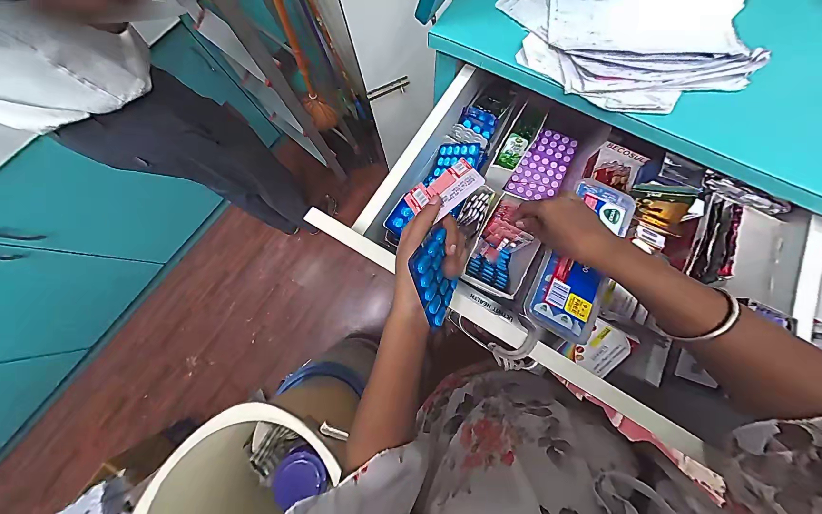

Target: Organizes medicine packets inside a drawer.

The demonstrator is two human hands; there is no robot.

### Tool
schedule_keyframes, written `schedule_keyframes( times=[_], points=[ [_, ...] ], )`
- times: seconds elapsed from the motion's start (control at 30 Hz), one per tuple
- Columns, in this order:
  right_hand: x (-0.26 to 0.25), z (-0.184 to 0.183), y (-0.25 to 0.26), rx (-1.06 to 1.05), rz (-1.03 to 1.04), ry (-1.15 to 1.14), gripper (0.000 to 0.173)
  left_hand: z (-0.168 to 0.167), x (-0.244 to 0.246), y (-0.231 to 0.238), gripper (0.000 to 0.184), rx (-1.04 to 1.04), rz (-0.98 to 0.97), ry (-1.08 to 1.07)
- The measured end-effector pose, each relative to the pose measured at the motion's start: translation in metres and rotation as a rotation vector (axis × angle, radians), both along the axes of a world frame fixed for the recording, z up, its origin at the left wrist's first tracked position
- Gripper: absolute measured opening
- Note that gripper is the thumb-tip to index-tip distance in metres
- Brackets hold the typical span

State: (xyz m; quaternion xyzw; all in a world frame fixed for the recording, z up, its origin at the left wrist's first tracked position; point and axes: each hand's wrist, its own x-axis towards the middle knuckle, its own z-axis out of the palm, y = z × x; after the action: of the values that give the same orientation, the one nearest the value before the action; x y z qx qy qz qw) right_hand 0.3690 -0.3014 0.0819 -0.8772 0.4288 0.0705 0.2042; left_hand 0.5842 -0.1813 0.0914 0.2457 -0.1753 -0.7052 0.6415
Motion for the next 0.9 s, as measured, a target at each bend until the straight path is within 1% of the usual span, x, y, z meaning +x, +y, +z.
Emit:
schedule_keyframes(
  times=[0.1, 0.23, 0.37, 0.53, 0.63, 0.7, 0.73, 0.8, 0.83, 0.9],
  points=[
    [-0.002, 0.0, 0.0, 0.0, -0.011, -0.001, 0.017, 0.002, 0.001, 0.0, 0.059, 0.016, -0.021, -0.025],
    [0.001, -0.002, 0.002, -0.035, -0.03, 0.001, 0.016, 0.001, -0.001, -0.001, 0.056, -0.007, 0.0, 0.001],
    [0.007, -0.002, 0.002, -0.05, -0.043, 0.074, 0.019, -0.001, 0.001, 0.0, 0.058, -0.013, -0.024, -0.002],
    [0.015, 0.0, 0.002, -0.039, -0.068, 0.165, 0.019, -0.001, -0.002, 0.001, 0.057, 0.001, 0.014, 0.0],
    [0.023, 0.006, 0.001, -0.009, -0.101, 0.252, 0.021, -0.003, 0.0, 0.001, 0.054, -0.003, -0.053, -0.07],
    [0.029, 0.012, 0.001, 0.007, -0.112, 0.283, 0.021, 0.002, 0.001, 0.002, 0.043, 0.018, -0.14, -0.179],
    [0.031, 0.016, 0.002, 0.017, -0.118, 0.261, 0.02, 0.008, 0.001, 0.002, 0.037, 0.024, -0.195, -0.256],
    [0.03, 0.022, 0.003, 0.044, -0.097, 0.204, 0.018, 0.023, 0.0, 0.001, 0.029, -0.004, -0.317, -0.47],
    [0.03, 0.02, 0.002, 0.037, -0.066, 0.221, 0.018, 0.03, 0.0, -0.001, 0.025, -0.074, -0.368, -0.593],
    [0.03, 0.014, -0.002, 0.03, -0.027, 0.248, 0.017, 0.037, 0.005, -0.008, 0.019, -0.339, -0.468, -0.823]
  ],
)
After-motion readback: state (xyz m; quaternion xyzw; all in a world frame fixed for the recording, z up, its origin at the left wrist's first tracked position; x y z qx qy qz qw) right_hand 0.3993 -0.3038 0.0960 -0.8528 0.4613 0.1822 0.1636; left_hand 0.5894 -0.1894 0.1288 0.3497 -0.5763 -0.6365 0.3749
